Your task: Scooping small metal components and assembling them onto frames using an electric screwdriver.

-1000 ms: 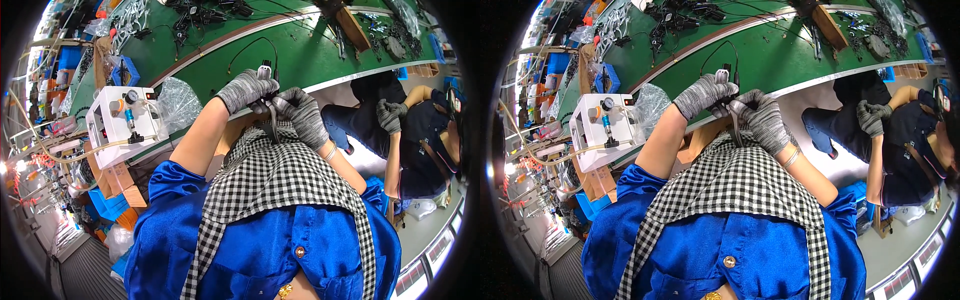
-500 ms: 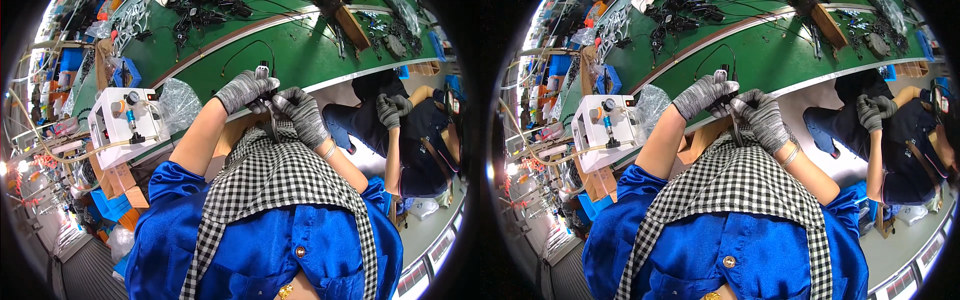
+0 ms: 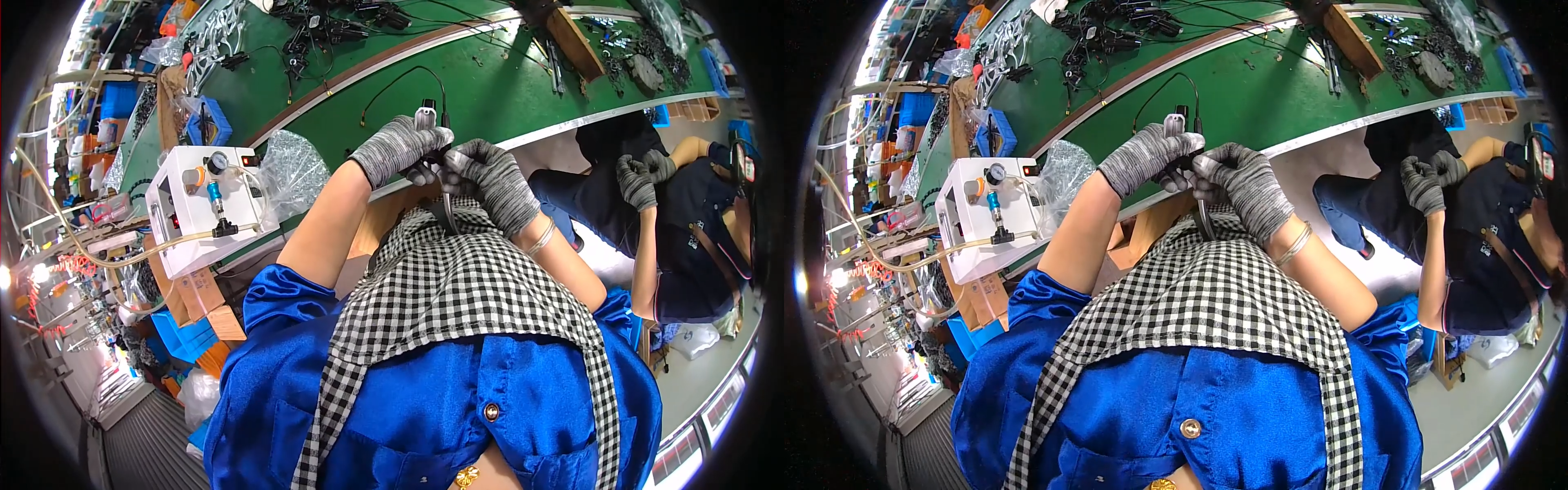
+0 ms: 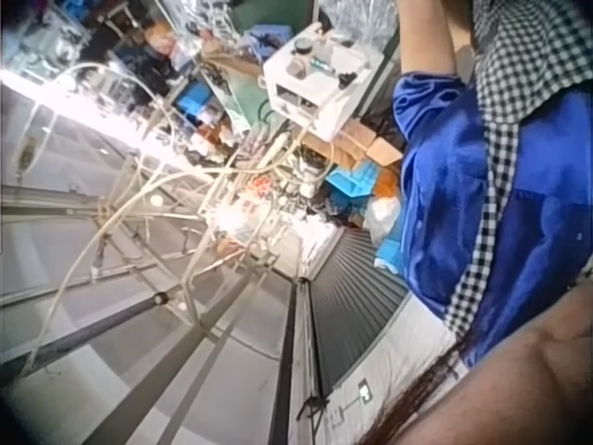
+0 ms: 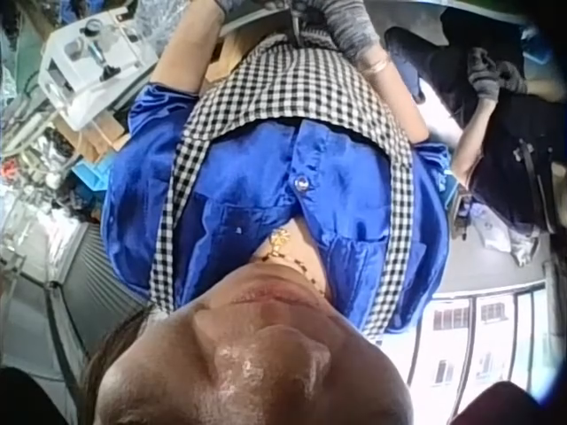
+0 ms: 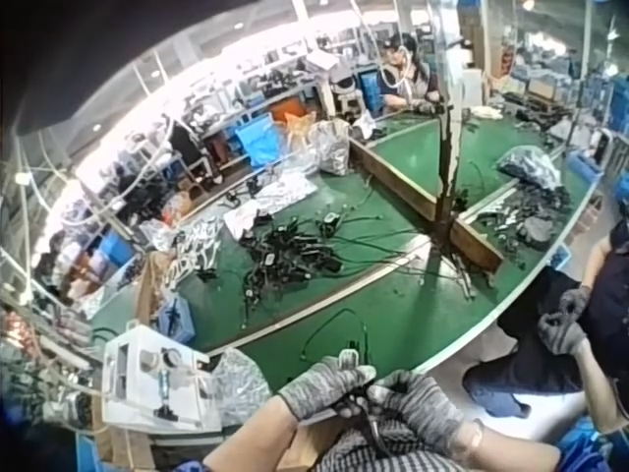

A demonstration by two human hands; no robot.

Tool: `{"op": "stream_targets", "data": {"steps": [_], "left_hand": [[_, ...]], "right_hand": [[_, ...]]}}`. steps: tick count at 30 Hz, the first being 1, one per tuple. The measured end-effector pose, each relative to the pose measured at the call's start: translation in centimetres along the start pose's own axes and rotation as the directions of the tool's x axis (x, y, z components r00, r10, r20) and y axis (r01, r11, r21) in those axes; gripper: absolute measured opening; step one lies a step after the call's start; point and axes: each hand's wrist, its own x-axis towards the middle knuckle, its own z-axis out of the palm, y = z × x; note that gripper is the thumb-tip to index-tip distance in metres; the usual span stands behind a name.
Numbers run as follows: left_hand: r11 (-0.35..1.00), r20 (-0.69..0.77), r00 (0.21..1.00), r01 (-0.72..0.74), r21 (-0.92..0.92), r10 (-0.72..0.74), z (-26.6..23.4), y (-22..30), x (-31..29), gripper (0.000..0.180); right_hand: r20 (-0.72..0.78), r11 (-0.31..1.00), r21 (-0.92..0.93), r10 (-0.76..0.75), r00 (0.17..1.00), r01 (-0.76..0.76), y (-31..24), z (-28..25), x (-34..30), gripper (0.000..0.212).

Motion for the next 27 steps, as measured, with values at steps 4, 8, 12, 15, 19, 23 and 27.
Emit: {"op": "stream_targets", "data": {"steps": [4,8,12,15,19,23,27], "left_hand": [[1.0,-0.025,0.999,0.021,0.0,-0.021,0.1,0.0,0.2,0.032],[1.0,-0.045,0.999,-0.013,-0.011,0.013,0.2,-0.3,0.6,0.03],[1.0,-0.029,0.999,0.025,0.016,-0.025,0.3,-0.1,1.1,0.027],[0.998,-0.022,0.998,0.06,0.03,-0.06,0.4,0.3,1.0,0.027],[0.998,-0.055,0.997,0.059,0.034,-0.057,0.7,0.5,0.6,0.027],[0.998,-0.047,0.997,0.063,0.004,-0.063,0.7,0.2,0.8,0.027],[0.997,-0.05,0.996,0.071,-0.007,-0.071,0.7,0.0,0.8,0.027]], "right_hand": [[0.013,1.0,0.018,0.016,1.0,-0.016,0.0,-0.2,0.3,0.016],[0.064,0.999,0.036,0.034,0.997,-0.037,0.5,-1.0,0.9,0.016],[0.077,0.999,-0.034,0.026,0.997,-0.024,0.1,-1.7,1.3,0.014],[0.071,0.989,-0.148,-0.004,0.997,0.015,-0.8,-1.1,1.0,0.014],[0.054,0.941,-0.331,-0.06,0.997,0.075,-1.2,-0.5,0.7,0.014],[0.027,0.901,-0.418,-0.115,0.993,0.115,-0.9,-0.2,0.7,0.015],[0.015,0.899,-0.418,-0.136,0.991,0.13,-0.1,-0.5,1.1,0.016]]}}
